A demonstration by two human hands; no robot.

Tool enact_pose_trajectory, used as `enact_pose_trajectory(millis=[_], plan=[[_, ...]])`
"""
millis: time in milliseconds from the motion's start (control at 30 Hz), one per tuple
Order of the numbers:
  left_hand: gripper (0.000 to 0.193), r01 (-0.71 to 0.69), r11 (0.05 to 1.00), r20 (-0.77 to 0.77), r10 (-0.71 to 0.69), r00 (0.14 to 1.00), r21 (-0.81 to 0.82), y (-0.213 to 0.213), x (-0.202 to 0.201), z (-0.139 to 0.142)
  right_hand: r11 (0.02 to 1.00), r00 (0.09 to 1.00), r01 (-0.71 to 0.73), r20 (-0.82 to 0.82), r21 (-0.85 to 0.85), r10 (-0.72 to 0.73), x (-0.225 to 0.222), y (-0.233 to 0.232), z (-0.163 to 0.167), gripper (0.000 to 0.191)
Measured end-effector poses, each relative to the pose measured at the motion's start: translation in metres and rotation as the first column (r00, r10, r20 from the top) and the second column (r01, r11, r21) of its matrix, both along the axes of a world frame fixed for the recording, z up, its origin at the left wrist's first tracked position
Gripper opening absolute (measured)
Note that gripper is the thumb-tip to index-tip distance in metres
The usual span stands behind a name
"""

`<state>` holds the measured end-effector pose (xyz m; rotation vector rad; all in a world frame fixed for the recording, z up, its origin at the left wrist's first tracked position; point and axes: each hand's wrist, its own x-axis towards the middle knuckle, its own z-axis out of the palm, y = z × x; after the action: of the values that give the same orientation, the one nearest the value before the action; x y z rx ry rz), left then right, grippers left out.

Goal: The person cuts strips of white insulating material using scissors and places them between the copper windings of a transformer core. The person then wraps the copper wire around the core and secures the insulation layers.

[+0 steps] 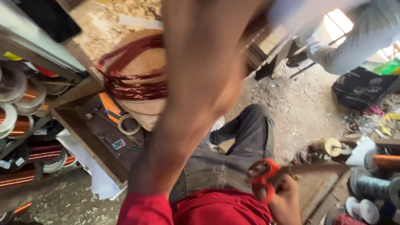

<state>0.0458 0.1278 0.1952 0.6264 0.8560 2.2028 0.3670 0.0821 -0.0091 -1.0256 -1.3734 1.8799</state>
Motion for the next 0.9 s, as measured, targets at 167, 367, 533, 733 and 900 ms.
enact_pose_trajectory(millis=[167,367,533,733,900], plan=[[0.021,-0.048,0.991,0.267,0.080,0.960,-0.125,-0.061,0.031,-0.108,0.999,0.996,-0.035,0.077,-0.031,0.037,0.013,0.023,-0.006,0.040],[0.023,-0.108,0.956,0.173,0.159,0.972,-0.273,-0.087,0.042,-0.133,0.986,0.984,-0.091,-0.137,0.140,0.110,-0.045,0.034,0.022,0.040],[0.028,-0.078,0.927,0.050,0.103,0.993,-0.367,-0.098,0.051,-0.136,0.954,0.960,0.245,-0.180,0.172,-0.214,-0.106,0.033,0.052,0.043],[0.026,-0.113,0.938,0.040,0.133,0.990,-0.328,-0.103,0.051,-0.144,0.957,0.905,0.285,-0.315,-0.053,-0.287,-0.145,0.044,0.054,0.022],[0.022,-0.161,0.901,-0.021,0.167,0.986,-0.402,-0.100,0.049,-0.146,0.944,0.903,0.329,-0.298,0.020,-0.309,-0.142,0.032,0.045,0.019]])
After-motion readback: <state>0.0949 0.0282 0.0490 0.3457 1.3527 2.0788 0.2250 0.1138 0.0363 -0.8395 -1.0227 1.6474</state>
